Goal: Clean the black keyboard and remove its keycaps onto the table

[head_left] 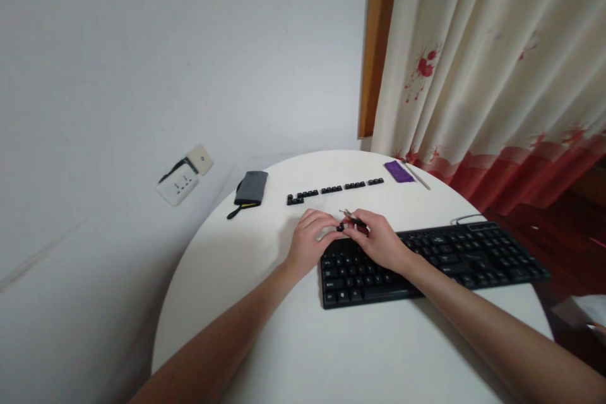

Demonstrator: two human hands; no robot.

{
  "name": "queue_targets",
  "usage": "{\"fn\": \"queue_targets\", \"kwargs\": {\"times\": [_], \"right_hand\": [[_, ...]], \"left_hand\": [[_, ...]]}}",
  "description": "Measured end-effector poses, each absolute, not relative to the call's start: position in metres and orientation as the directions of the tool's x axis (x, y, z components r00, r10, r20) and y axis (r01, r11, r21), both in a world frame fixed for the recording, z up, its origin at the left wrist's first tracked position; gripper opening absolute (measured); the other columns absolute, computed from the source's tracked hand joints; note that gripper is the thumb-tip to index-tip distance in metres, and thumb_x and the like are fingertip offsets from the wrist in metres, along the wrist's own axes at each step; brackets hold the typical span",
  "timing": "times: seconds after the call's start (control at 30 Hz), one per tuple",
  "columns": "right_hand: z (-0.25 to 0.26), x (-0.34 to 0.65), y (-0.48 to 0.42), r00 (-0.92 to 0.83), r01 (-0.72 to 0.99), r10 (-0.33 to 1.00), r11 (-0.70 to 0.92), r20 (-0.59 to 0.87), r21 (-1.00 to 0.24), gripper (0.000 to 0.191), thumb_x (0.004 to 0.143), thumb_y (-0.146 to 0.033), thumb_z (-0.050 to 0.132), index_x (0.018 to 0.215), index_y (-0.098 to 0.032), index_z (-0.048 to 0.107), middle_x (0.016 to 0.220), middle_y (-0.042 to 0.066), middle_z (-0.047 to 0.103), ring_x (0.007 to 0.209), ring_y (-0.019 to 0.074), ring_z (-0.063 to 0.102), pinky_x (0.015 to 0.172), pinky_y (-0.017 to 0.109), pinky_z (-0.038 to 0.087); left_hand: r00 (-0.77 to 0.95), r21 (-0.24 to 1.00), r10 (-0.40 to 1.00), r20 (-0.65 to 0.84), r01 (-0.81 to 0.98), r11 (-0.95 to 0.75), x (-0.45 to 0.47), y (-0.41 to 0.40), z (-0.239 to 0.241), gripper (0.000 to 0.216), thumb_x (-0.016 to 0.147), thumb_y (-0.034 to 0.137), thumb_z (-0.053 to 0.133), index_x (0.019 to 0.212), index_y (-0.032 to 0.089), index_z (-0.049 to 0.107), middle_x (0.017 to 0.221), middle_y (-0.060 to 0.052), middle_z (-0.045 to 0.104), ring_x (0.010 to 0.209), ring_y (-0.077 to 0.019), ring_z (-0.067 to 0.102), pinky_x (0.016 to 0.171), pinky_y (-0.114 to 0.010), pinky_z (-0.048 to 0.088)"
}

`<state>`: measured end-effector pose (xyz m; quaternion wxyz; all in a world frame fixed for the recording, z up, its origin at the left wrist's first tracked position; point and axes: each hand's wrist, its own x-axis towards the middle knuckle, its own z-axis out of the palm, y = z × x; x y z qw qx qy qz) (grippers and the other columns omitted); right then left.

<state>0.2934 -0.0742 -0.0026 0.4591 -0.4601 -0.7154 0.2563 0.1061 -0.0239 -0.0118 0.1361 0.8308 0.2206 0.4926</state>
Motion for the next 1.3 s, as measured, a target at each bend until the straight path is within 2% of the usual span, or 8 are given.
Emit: {"fn": "queue_targets", "kwargs": {"times": [0.3,0.73,0.87,0.97,1.1,1.17,1.3], "right_hand": [[0.003,0.294,-0.076,-0.202,0.454,0.882,0.470,0.427,-0.757,0.011,0.089,-0.028,0.059,0.087,-0.019,0.064,0.078,0.001,0.061,0.069,0.0145,0.052,0.064,0.026,0.041],[0.001,0.293,-0.076,-0.153,0.461,0.892,0.444,0.424,-0.768,0.012,0.088,-0.029,0.059,0.086,-0.018,0.065,0.078,0.002,0.062,0.069,0.0147,0.054,0.063,0.026,0.044],[-0.001,0.293,-0.075,-0.113,0.454,0.905,0.414,0.410,-0.789,0.015,0.086,-0.031,0.061,0.087,-0.018,0.067,0.079,0.003,0.065,0.072,0.0164,0.058,0.064,0.027,0.046],[0.001,0.298,-0.069,-0.029,0.483,0.914,0.367,0.404,-0.795,0.018,0.084,-0.034,0.063,0.091,-0.018,0.070,0.082,0.005,0.068,0.072,0.0174,0.059,0.064,0.029,0.047],[0.007,0.300,-0.047,0.081,0.579,0.914,0.282,0.398,-0.765,0.020,0.079,-0.033,0.067,0.088,-0.017,0.073,0.073,0.003,0.068,0.061,0.0162,0.057,0.062,0.029,0.045],[0.009,0.293,-0.030,0.077,0.628,0.919,0.256,0.386,-0.735,0.016,0.076,-0.031,0.069,0.083,-0.017,0.074,0.068,0.002,0.067,0.060,0.0163,0.058,0.061,0.029,0.044],[0.004,0.265,0.007,-0.007,0.716,0.961,0.198,0.277,-0.669,0.011,0.072,-0.026,0.072,0.080,-0.019,0.076,0.068,0.003,0.069,0.062,0.0163,0.060,0.059,0.026,0.042]], "left_hand": [[0.434,0.464,0.509,0.744,0.214,-0.860,0.103,-0.021,-0.017,0.011,0.085,0.030,0.070,0.091,0.021,0.069,0.089,-0.005,0.069,0.087,-0.0196,0.060,0.079,-0.037,0.049],[0.441,0.470,0.510,0.738,0.207,-0.858,0.104,-0.021,-0.016,0.012,0.085,0.030,0.070,0.093,0.021,0.068,0.090,-0.004,0.069,0.088,-0.0193,0.059,0.081,-0.036,0.048],[0.436,0.514,0.549,0.713,0.207,-0.832,0.104,-0.024,-0.016,0.015,0.094,0.029,0.056,0.096,0.020,0.067,0.092,-0.006,0.069,0.090,-0.0200,0.060,0.082,-0.037,0.048],[0.294,0.623,0.662,0.689,0.226,-0.749,0.103,-0.019,-0.021,0.025,0.100,0.030,0.043,0.097,0.018,0.066,0.087,-0.005,0.067,0.087,-0.0190,0.060,0.082,-0.034,0.046],[-0.046,0.804,0.815,0.578,0.203,-0.559,0.095,0.004,-0.031,0.032,0.101,0.035,0.037,0.094,0.018,0.064,0.080,-0.003,0.062,0.079,-0.0163,0.059,0.074,-0.028,0.045],[-0.207,0.849,0.825,0.526,0.174,-0.499,0.088,0.019,-0.034,0.034,0.099,0.036,0.038,0.086,0.018,0.062,0.075,-0.002,0.060,0.074,-0.0153,0.058,0.069,-0.026,0.044],[-0.385,0.898,0.815,0.432,0.106,-0.426,0.073,0.042,-0.036,0.029,0.093,0.031,0.040,0.076,0.017,0.060,0.067,0.000,0.056,0.066,-0.0136,0.055,0.064,-0.024,0.041]]}}
